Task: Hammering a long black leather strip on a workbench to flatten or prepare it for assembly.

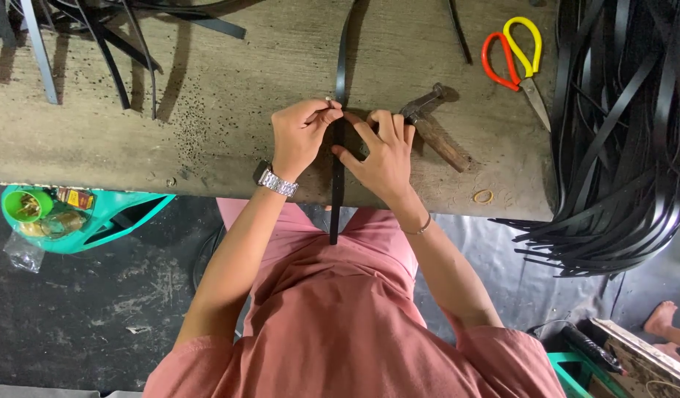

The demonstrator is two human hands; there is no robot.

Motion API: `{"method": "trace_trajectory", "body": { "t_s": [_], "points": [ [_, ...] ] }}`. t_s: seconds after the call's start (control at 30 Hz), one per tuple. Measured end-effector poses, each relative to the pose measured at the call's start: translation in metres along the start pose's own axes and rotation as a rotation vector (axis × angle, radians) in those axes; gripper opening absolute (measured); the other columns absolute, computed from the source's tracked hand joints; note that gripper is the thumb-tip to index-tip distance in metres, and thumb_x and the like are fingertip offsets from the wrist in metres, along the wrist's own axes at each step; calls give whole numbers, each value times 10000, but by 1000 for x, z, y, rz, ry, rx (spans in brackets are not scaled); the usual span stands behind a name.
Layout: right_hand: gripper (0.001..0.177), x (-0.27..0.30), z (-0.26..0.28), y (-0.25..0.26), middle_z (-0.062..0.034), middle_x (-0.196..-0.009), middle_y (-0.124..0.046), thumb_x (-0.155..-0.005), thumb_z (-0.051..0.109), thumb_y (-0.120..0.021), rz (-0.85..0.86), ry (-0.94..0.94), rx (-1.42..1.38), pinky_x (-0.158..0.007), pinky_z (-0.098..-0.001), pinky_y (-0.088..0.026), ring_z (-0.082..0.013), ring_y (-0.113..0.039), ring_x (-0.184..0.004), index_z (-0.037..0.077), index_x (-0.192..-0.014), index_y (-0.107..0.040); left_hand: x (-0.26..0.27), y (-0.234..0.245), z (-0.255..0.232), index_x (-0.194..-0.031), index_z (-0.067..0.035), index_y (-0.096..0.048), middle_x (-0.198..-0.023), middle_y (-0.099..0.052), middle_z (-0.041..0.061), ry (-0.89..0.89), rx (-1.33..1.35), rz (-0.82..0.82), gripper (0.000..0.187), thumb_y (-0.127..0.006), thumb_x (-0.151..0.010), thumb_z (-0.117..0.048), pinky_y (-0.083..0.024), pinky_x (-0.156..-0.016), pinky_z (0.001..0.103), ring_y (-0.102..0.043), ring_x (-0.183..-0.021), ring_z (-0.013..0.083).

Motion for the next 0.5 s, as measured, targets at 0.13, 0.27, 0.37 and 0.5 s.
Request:
{"method": "trace_trajectory", "body": {
  "t_s": [0.13,0.27,0.37,0.5],
  "points": [
    [345,-2,1,1,-36,-997,-415,-786,325,-848,12,-5,10,-731,-384,-279,-228,-365,-855,98,-1020,-733,-1,-1,0,-845,-10,-761,-792,-777,134,-26,-2,16,116,-827,-918,-73,-619,-632,314,-761,-766,324],
    [343,-3,3,3,-35,-998,-425,-803,344,-850,-9,1,15,-742,-379,-281,-231,-388,-872,107,-1025,-740,2,-3,-2,-832,-13,-754,-789,-781,115,-58,-18,25,129,-817,-926,-75,-617,-640,310,-772,-734,285],
    [353,8,-3,-4,-43,-1012,-446,-806,324,-842,-25,-6,-2,-761,-382,-297,-237,-415,-894,110,-1067,-739,4,-5,-2,-838,-15,-757,-784,-778,123,-86,-30,44,122,-804,-939,-67,-616,-633,315,-770,-722,289],
    [266,23,-12,23,-80,-1177,-520,-882,305,-740,-139,-90,216,-926,-432,-321,-282,-476,-1104,195,-1124,-760,7,-5,4,-855,2,-749,-783,-767,168,-56,5,73,125,-798,-945,-69,-622,-632,369,-757,-745,351]
  ]
}}
Point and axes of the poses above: each hand's wrist, its own x-axis away from the middle knuckle, its own y-axis out of the back of the hand, z = x × y, the point moved 4 cm from there along -x, towards the middle knuckle
